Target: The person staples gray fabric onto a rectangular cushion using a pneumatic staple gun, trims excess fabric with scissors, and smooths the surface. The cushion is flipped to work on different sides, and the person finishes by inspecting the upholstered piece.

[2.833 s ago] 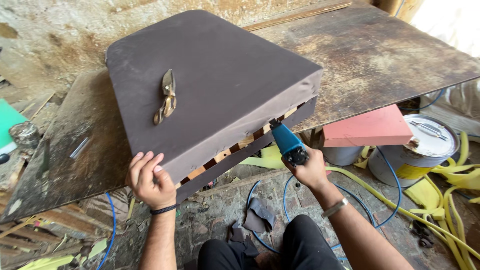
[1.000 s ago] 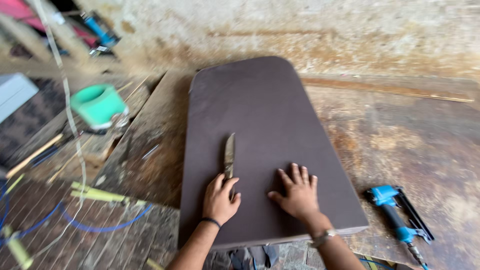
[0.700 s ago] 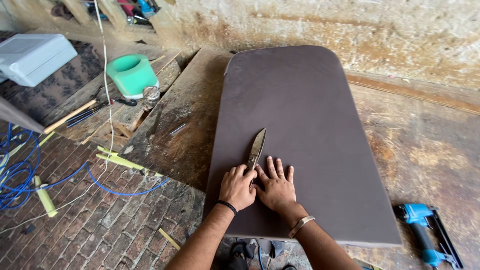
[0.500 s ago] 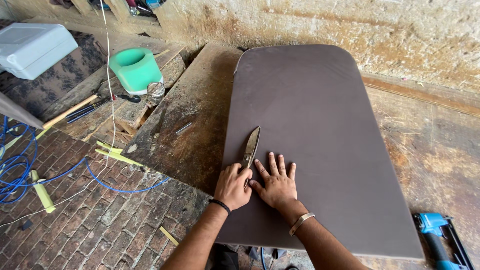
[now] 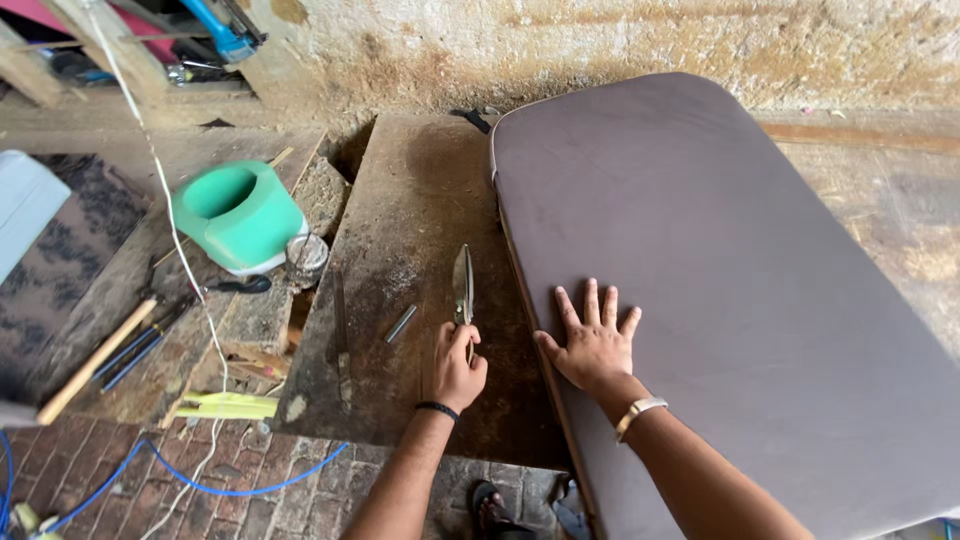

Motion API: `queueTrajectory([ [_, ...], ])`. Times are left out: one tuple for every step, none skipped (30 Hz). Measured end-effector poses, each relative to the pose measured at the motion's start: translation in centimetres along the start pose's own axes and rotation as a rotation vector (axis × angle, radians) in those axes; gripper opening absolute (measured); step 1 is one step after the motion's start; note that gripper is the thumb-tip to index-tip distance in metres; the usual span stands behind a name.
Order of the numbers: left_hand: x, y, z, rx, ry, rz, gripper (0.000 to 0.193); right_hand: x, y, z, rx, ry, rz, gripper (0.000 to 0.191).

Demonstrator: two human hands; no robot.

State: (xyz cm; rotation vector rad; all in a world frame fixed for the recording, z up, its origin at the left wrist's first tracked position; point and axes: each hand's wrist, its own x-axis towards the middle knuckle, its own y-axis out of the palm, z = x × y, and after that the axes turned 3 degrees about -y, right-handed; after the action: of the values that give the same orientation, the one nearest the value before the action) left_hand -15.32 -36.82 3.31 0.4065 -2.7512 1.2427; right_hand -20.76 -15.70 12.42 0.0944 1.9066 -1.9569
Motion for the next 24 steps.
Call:
queueTrajectory([
  [1.3,-0.2,1.0,0.042,-0.048,0.034,0.023,0.5,-0.4,1.3,0.006,0.036,0.036,0.091],
  [2.8,-0.3,1.9,0.084,-0.095,0.068,0.022,1.1,-0.8,2.5,-0.012,0.041,0.074,0.096],
  [4.0,-0.3,2.6,0.124,-0.145,0.095,0.022,1.8,-1.3,3.5,-0.035,0.041,0.111,0.101],
  [5.1,-0.4,3.3,0.163,-0.132,0.096,0.022,2.4,-1.8,4.3,-0.059,0.036,0.147,0.106],
  [6.1,-0.5,4.0,0.201,-0.117,0.094,0.023,2.7,-2.1,4.7,-0.049,0.036,0.136,0.104],
  [7.0,-0.6,4.7,0.238,-0.104,0.089,0.024,3.1,-2.3,5.0,-0.041,0.033,0.123,0.102],
  [7.8,-0.8,5.2,0.232,-0.058,0.091,0.024,3.4,-2.5,5.1,-0.037,0.024,0.112,0.1],
  [8.6,-1.0,5.7,0.226,-0.018,0.091,0.024,3.7,-2.6,5.2,-0.037,0.032,0.1,0.099],
  [9.0,-1.1,6.4,0.221,0.018,0.091,0.024,3.9,-2.5,5.2,-0.039,0.038,0.092,0.098],
  [9.2,-1.1,7.0,0.247,0.038,0.093,0.024,4.1,-2.4,5.1,-0.038,0.041,0.086,0.097],
  [9.5,-1.3,7.7,0.277,0.06,0.097,0.025,4.3,-2.2,5.1,-0.044,0.041,0.076,0.097],
  [9.6,-1.3,8.2,0.307,0.087,0.104,0.025,4.4,-2.0,5.1,-0.046,0.046,0.067,0.096],
  [9.7,-1.3,8.8,0.312,0.077,0.119,0.026,4.6,-1.7,5.0,-0.046,0.053,0.057,0.095],
  [9.8,-1.2,9.3,0.315,0.068,0.133,0.028,4.8,-1.5,5.0,-0.048,0.063,0.04,0.094],
  [9.9,-1.1,9.7,0.319,0.057,0.149,0.03,4.9,-1.2,4.9,-0.051,0.073,0.026,0.093],
  [10.0,-1.0,10.2,0.334,0.066,0.147,0.029,5.1,-0.9,5.0,-0.054,0.079,0.013,0.092],
  [10.3,-0.7,10.7,0.348,0.072,0.146,0.029,5.3,-0.6,4.9,-0.055,0.08,0.006,0.091],
  [10.6,-0.6,11.1,0.36,0.079,0.146,0.029,5.5,-0.4,4.9,-0.058,0.083,0.0,0.09],
  [11.0,-0.4,11.5,0.358,0.048,0.174,0.029,5.6,-0.1,4.8,-0.064,0.087,-0.007,0.089],
  [11.6,-0.3,11.9,0.355,0.016,0.197,0.028,5.7,0.1,4.7,-0.059,0.093,-0.024,0.088],
  [12.2,-0.4,12.2,0.355,-0.017,0.215,0.028,5.8,0.3,4.6,-0.053,0.094,-0.044,0.087],
  [12.9,-0.4,12.6,0.359,-0.031,0.227,0.027,6.1,0.5,4.7,-0.042,0.095,-0.066,0.086],
  [13.7,-0.5,12.9,0.363,-0.042,0.241,0.027,6.2,0.6,4.6,-0.037,0.095,-0.067,0.086],
  [14.4,-0.6,13.1,0.367,-0.051,0.257,0.026,6.4,0.7,4.6,-0.032,0.098,-0.067,0.086],
])
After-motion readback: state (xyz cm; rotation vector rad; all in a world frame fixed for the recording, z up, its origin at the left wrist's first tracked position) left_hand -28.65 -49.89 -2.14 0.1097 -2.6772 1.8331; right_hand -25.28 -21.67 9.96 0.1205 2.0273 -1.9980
